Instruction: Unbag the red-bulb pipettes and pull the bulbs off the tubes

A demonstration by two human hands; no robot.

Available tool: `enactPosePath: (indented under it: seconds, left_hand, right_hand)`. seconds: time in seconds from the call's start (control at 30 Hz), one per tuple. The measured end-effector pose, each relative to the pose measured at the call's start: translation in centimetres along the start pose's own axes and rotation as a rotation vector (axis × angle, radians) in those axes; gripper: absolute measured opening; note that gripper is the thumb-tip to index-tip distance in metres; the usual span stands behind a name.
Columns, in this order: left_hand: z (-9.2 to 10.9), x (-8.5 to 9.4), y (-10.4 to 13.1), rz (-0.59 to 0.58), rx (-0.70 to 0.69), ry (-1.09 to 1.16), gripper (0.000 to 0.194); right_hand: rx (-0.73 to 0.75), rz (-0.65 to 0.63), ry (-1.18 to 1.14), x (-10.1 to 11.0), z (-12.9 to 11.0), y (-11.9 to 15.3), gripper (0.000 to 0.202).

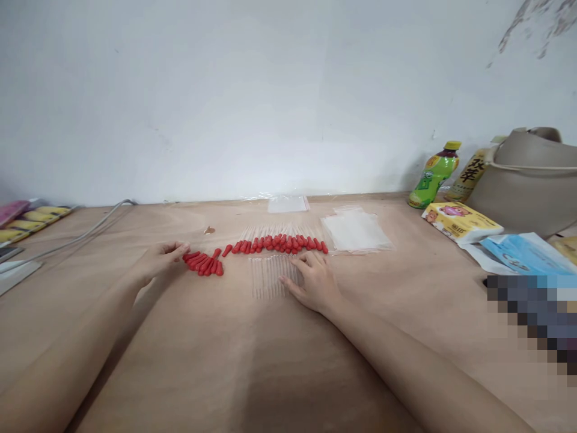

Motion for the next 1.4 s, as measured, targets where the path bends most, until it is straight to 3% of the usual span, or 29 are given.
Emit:
enactPosePath:
  seconds: [0.23,0.33,0.47,0.6,0.7,0.93,1.07,1.23,1.3,1.4]
  left_hand:
    - [-1.1,0.3,-0.3,0.043,0.041,-0.02,0.053]
    - [-0.4,1.2,-0.3,0.127,0.007,-0.136,0.047]
    - [4.1,1.1,0.9,0.277,-0.193,-0.37,0.034]
    - [9.8,-2.7,2.6,0.225,-0.496,-0.503,0.028]
    - [11.6,-4.7,2.8,0.209,-0.529,-0.615,0.03]
    - [11.2,-6.3,1.2,0.185,-0.474,-0.634,0.022]
    - [11.0,-5.6,1.5,0.277,-0.431,-0.54,0.021]
    - [11.3,-3.2,4.3,0.506,-0.401,-0.455,0.019]
    - [11.8,-2.9,6.1,0.559,-0.491,-0.435,0.017]
    - [12.6,-3.9,9.0,0.537,-0.704,-0.433,0.013]
  right_hand:
    - [-0.109,0.058,0.023,0.0,1.7,0.2,0.037]
    - [-0.147,0.039,0.054,-0.1,2.1,0.3,0.037]
    - [-0.215,0.012,0.135,0.1,2.2,0.3,0.034]
    - [-0.284,-0.004,0.201,0.6,2.0,0.2,0.029]
    - [-0.283,-0.03,0.176,0.6,1.9,0.2,0.027]
    - [-0.248,-0.004,0.105,0.6,2.2,0.3,0.03]
    - [-0.219,0.045,0.09,1.0,2.0,0.3,0.027]
    - [-0.174,0.093,0.024,1.2,1.8,0.2,0.024]
    - [-0.144,0.133,-0.039,1.4,1.7,0.2,0.029]
    - [-0.079,0.211,-0.113,2.2,1.2,0.3,0.047]
Point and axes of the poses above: each hand's wrist, its own y-axis away from the middle knuckle, its own x-axis out of the back of the hand, z = x × y, the point moved 9 cm from there along -y, towards the middle knuckle, and after that the axes turned 9 degrees about -y, right-handed, at the moved point
